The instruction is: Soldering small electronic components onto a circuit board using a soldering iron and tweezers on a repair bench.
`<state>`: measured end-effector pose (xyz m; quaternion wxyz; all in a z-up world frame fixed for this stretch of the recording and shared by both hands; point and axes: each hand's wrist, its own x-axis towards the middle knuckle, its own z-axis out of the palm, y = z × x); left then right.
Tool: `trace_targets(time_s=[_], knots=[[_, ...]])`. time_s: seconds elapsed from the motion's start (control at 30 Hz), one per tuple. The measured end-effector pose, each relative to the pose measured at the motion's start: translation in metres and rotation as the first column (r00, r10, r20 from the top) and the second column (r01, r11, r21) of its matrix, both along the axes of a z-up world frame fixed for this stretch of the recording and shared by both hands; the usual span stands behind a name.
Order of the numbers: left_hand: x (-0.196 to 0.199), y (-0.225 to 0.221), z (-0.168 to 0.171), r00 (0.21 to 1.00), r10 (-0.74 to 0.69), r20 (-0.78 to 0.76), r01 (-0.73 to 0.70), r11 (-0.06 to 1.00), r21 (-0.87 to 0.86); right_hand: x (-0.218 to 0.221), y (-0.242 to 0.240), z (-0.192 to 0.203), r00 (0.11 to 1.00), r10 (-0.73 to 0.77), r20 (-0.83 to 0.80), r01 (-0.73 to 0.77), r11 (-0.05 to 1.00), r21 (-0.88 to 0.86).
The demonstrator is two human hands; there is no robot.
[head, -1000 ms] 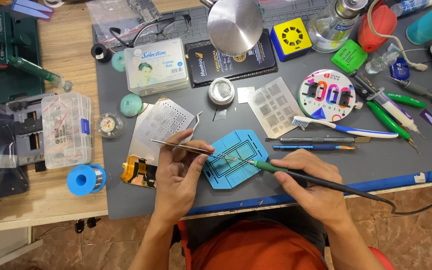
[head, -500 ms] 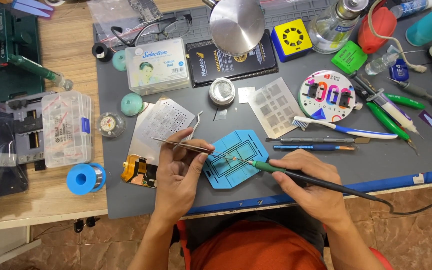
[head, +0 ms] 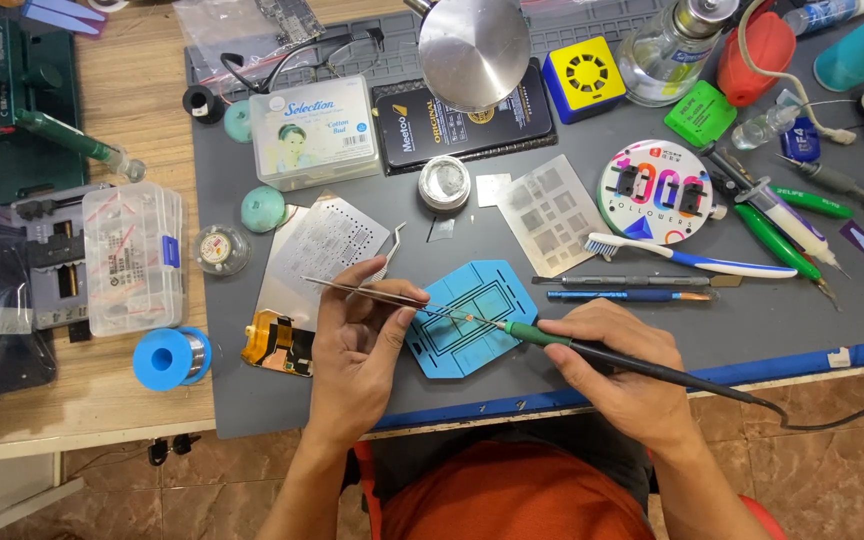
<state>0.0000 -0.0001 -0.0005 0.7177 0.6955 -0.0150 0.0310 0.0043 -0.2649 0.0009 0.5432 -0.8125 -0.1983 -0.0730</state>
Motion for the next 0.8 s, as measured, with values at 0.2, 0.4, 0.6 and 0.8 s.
trace_targets(time_s=[0.2,0.4,0.6,0.8], knots=[[-0.0001,0.0000,0.0002,1.000,0.000,0.005,0.000,1.000,0.003,0.0007,0.0005,0.0016,1.000,0.015,-0.001,-0.015,1.000,0.008],[-0.0002,-0.0002,0.0003,1.000,0.003,0.004,-0.003,1.000,0.003,0.0005,0.0013,0.0023,1.000,0.006,0.006,-0.006,1.000,0.003],[0.0000,-0.0001,-0.0002,1.000,0.000,0.022,0.000,1.000,-0.006,-0.0003,0.0000,0.0011,1.000,0.014,0.000,-0.014,1.000,-0.003],[-0.0003,-0.0003,0.0000,1.000,0.008,0.009,-0.008,1.000,0.008,-0.0006,0.0004,0.0006,1.000,-0.004,0.005,0.004,1.000,-0.008]])
